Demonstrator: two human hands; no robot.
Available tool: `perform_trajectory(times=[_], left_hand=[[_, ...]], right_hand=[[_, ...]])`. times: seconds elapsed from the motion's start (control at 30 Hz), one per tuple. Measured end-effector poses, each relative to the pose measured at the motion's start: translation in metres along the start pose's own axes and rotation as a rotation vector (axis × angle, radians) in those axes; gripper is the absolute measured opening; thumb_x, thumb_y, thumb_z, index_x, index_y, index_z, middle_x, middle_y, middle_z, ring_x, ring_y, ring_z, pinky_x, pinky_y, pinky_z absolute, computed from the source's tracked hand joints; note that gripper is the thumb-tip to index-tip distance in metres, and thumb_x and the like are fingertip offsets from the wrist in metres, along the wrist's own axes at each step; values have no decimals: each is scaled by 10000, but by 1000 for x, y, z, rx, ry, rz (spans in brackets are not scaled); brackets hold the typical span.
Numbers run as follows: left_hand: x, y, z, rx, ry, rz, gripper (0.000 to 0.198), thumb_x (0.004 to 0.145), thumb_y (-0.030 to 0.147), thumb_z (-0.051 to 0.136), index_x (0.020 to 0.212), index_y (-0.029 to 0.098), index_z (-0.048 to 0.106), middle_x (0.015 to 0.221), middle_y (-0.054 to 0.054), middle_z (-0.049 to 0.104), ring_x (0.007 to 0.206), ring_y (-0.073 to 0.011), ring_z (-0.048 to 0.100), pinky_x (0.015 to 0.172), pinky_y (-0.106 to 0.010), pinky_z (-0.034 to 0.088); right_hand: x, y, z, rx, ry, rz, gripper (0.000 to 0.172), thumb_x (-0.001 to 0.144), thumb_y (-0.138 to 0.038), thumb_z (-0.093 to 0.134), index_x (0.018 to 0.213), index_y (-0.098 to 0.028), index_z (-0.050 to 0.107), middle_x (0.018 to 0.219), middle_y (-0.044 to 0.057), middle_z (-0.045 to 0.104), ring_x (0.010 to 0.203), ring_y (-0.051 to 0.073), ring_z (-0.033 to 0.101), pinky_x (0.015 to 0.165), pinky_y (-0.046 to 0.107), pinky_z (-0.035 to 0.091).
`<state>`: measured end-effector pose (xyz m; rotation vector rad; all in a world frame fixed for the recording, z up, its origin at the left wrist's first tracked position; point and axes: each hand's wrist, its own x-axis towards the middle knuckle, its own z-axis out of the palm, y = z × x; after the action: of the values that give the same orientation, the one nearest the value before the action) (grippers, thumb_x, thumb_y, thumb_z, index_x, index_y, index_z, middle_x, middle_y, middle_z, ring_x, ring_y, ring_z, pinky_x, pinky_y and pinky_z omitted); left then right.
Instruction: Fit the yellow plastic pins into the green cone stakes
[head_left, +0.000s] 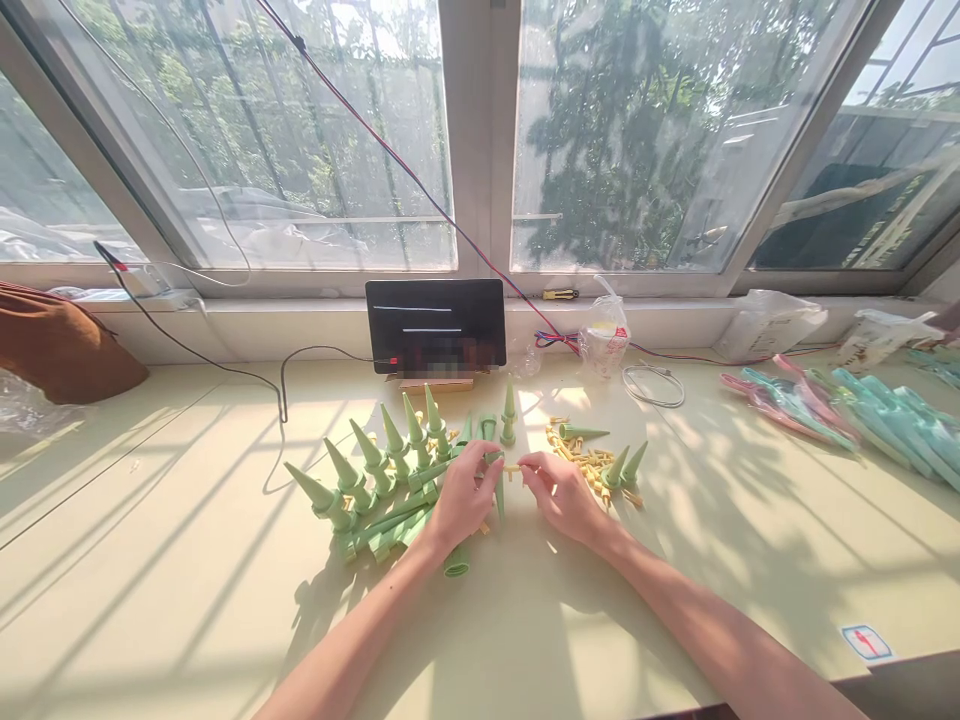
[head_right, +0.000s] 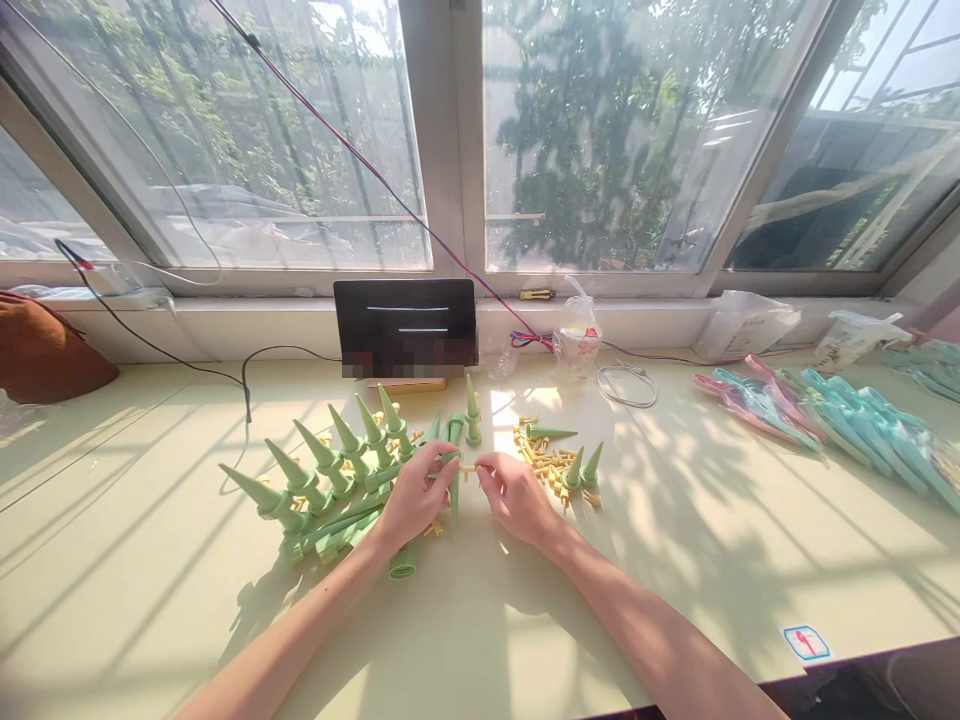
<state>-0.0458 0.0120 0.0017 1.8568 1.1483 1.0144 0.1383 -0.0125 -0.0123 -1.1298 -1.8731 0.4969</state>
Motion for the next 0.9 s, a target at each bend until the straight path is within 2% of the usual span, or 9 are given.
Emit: perform_trajectory(times=[0.13,0.33,0.73,0.8,0.9], left_hand=[[0,0,0,-25,1,-15,207,948,393,457,1011,207,519,654,39,484,490,-117,502,428,-236,461],[0,-1,0,-6,-4,17,196,945,382,470,1004,206,534,665,36,505,503,-109,512,479,-236,464],[-1,-3,0,-32,-29,-19,221,935,417,506,1013,211,524,657,41,536,483,-102,511,482,-235,473],[-2,-4,0,-44,-39,-24,223,933,418,511,1014,210,519,687,34,555,478,-95,508,479,-236,479],[-1,-5,0,-66,-48,-16,227,930,420,518,1004,206,525,856,-9,604,486,-77,508,455,-232,477]], right_hand=[[0,-1,0,7,11,5,187,974,-251,458,987,-180,630,796,40,660,632,138,572,626,270,450],[1,-1,0,40,-12,5,201,981,-271,453,1004,-175,628,813,53,671,653,146,598,611,269,461],[0,1,1,34,-2,-13,152,960,-255,517,1032,-188,632,888,49,697,605,122,575,607,266,477],[0,1,1,41,5,-12,153,957,-257,524,1042,-188,631,879,48,699,593,120,573,596,264,478],[0,2,2,46,3,0,158,957,-261,524,1052,-187,625,848,42,697,581,119,576,586,262,478]])
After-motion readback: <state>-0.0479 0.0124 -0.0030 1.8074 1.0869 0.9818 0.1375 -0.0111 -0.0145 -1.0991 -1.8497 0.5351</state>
